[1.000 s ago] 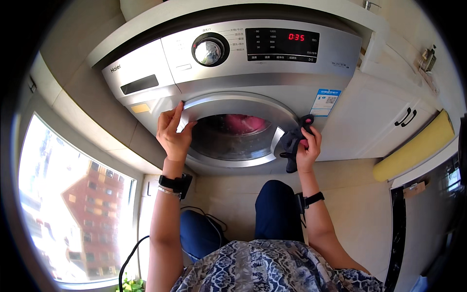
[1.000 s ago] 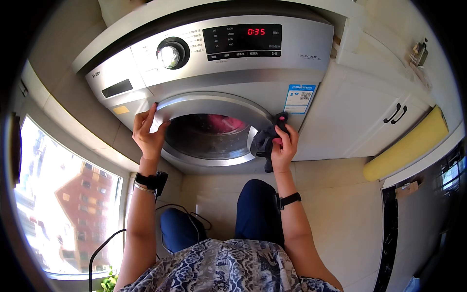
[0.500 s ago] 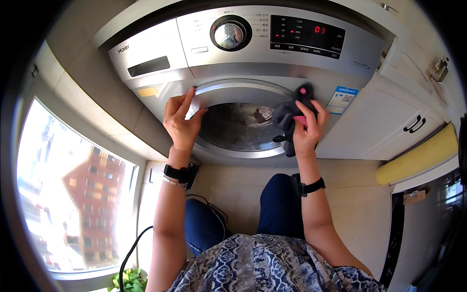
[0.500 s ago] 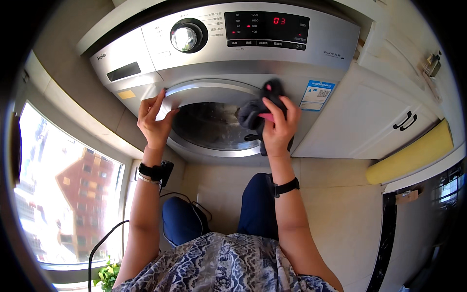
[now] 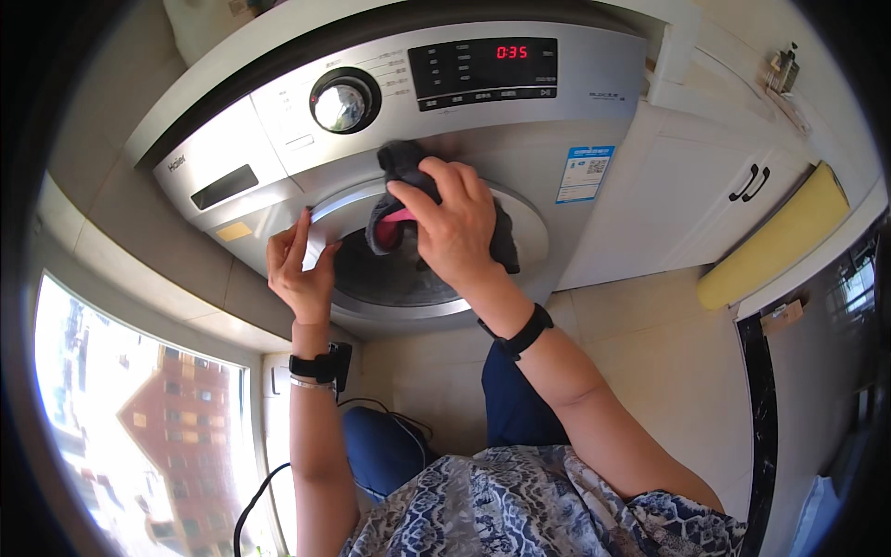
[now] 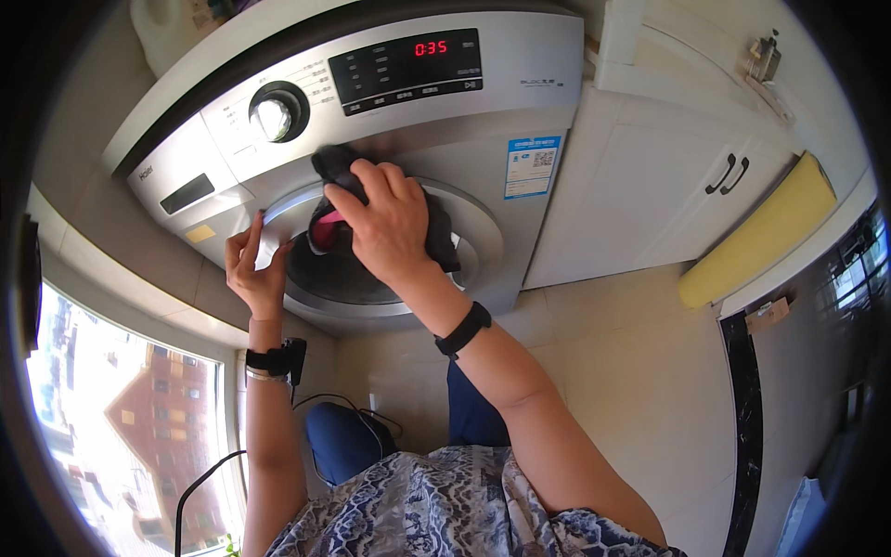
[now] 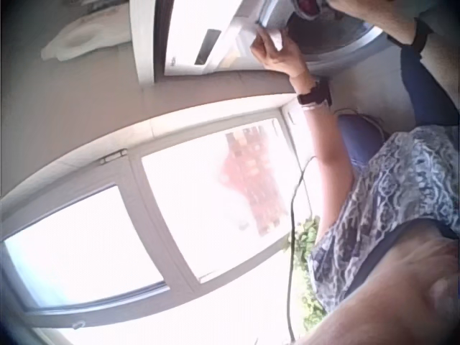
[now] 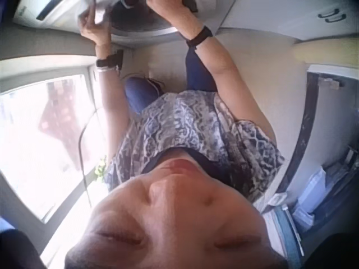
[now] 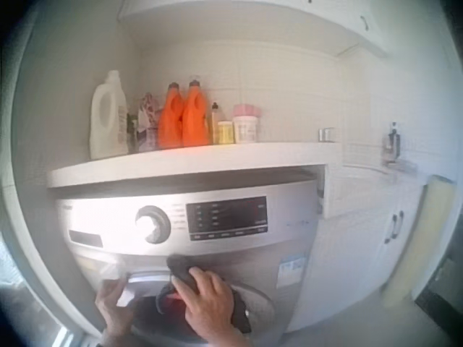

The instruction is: The person wipes the exterior of a front-loading washing machine and its control panel with a cloth before putting the cloth inside the machine.

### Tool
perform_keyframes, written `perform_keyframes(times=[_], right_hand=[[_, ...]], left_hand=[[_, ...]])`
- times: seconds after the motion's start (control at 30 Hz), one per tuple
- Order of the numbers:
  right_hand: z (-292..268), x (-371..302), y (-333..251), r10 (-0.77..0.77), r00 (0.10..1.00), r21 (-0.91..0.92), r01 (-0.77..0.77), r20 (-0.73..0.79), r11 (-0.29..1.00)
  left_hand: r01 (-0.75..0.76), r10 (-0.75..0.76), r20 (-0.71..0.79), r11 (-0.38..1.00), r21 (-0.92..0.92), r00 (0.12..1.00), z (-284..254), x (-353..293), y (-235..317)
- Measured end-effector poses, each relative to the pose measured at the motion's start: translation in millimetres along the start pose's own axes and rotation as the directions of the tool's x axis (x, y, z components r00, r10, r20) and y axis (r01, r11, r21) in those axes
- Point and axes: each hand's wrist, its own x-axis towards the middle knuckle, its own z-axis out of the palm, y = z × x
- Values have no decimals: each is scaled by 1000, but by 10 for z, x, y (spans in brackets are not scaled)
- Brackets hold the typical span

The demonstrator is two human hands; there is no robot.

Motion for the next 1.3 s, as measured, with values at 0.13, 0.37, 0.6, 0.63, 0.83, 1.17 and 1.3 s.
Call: perform_keyframes(times=[0.13, 0.37, 0.6, 0.63, 0.83, 1.17, 1.3], right_hand=[[-78, -220, 196, -18, 999, -47, 15, -48, 999], [-297, -1348, 907, 438, 858, 55, -440, -267, 896], [-267, -3102, 1159, 948, 308, 384, -868, -83, 316], [-292, -3147, 1166, 1000, 26, 448, -894, 18, 15], [-731, -1663, 920, 809, 561, 569, -613, -174, 547], [-525, -158, 1057, 84, 991, -294, -111, -103, 949], [-456, -594, 1316, 191, 956, -288, -253, -224, 924]], left_hand=[[-27, 27, -6, 1000, 4, 1000, -22, -15, -51], [-48, 48, 3, 998, 42, 999, 6, -39, -45], [-57, 57, -5, 998, 24, 998, 125, -26, -21], [-66, 66, -14, 998, 19, 998, 127, -17, -29], [-67, 67, 10, 997, 43, 998, -5, -51, -132], [-29, 28, 21, 999, 23, 999, 7, -45, -50], [-20, 20, 4, 1000, 14, 1000, 9, -49, -67]])
